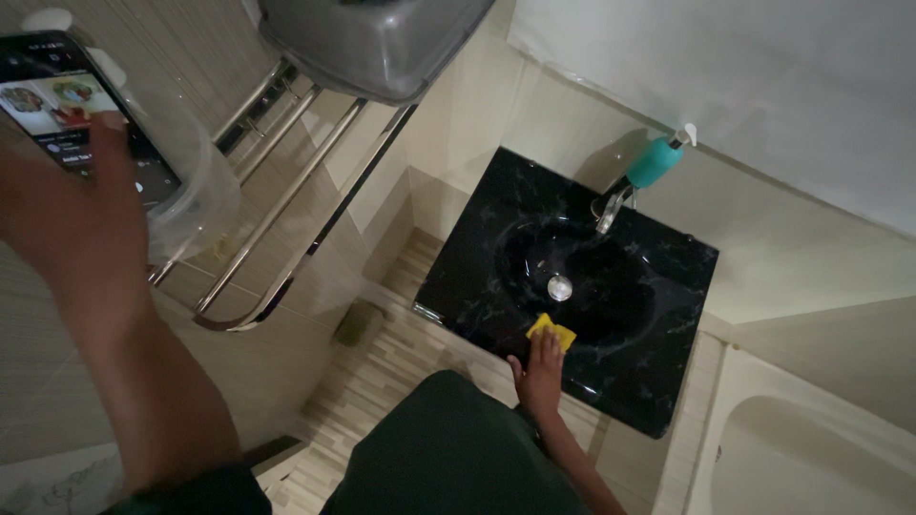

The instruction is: The person wipes a black bathroom sink countertop and basin with a yellow sponge. They repeatedly scrub the surface around the faucet and inside the sink bowl, moving the sponge in circular and back-and-forth motions.

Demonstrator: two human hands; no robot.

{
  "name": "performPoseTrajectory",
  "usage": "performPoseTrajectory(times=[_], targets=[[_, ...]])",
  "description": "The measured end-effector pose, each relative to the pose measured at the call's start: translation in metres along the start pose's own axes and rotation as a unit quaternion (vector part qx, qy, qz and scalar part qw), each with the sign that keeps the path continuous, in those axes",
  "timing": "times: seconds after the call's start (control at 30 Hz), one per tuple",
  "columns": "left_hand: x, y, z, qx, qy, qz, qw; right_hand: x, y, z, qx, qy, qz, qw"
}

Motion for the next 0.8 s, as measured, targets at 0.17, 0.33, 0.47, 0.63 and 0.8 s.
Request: performPoseTrajectory(times=[0.17, 0.33, 0.47, 0.63, 0.8], targets=[[-0.011, 0.006, 0.001, -0.02, -0.07, -0.071, 0.995, 0.007, 0.007, 0.0, -0.016, 0.004, -0.012, 1.0], [0.007, -0.008, 0.0, 0.024, -0.015, 0.095, 0.995, 0.0, -0.001, 0.002, -0.013, -0.016, -0.014, 1.0], [0.058, -0.003, -0.074, -0.009, -0.072, -0.071, 0.995, -0.026, -0.014, 0.014, -0.068, -0.02, -0.029, 0.997], [0.199, 0.122, -0.242, -0.385, -0.039, -0.327, 0.862, -0.08, -0.01, 0.056, -0.118, -0.077, 0.038, 0.989], [0.199, 0.246, -0.374, -0.556, 0.029, -0.19, 0.809, -0.073, -0.006, 0.045, -0.083, -0.144, 0.062, 0.984]])
Point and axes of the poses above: each hand's wrist, its own z-axis towards the middle knuckle, its own y-axis out of the palm, x = y × z, the point moved 7 cm from there along z, towards the middle knuckle, and after that the axes turned 2 degrees about -y, right-handed, at the moved point
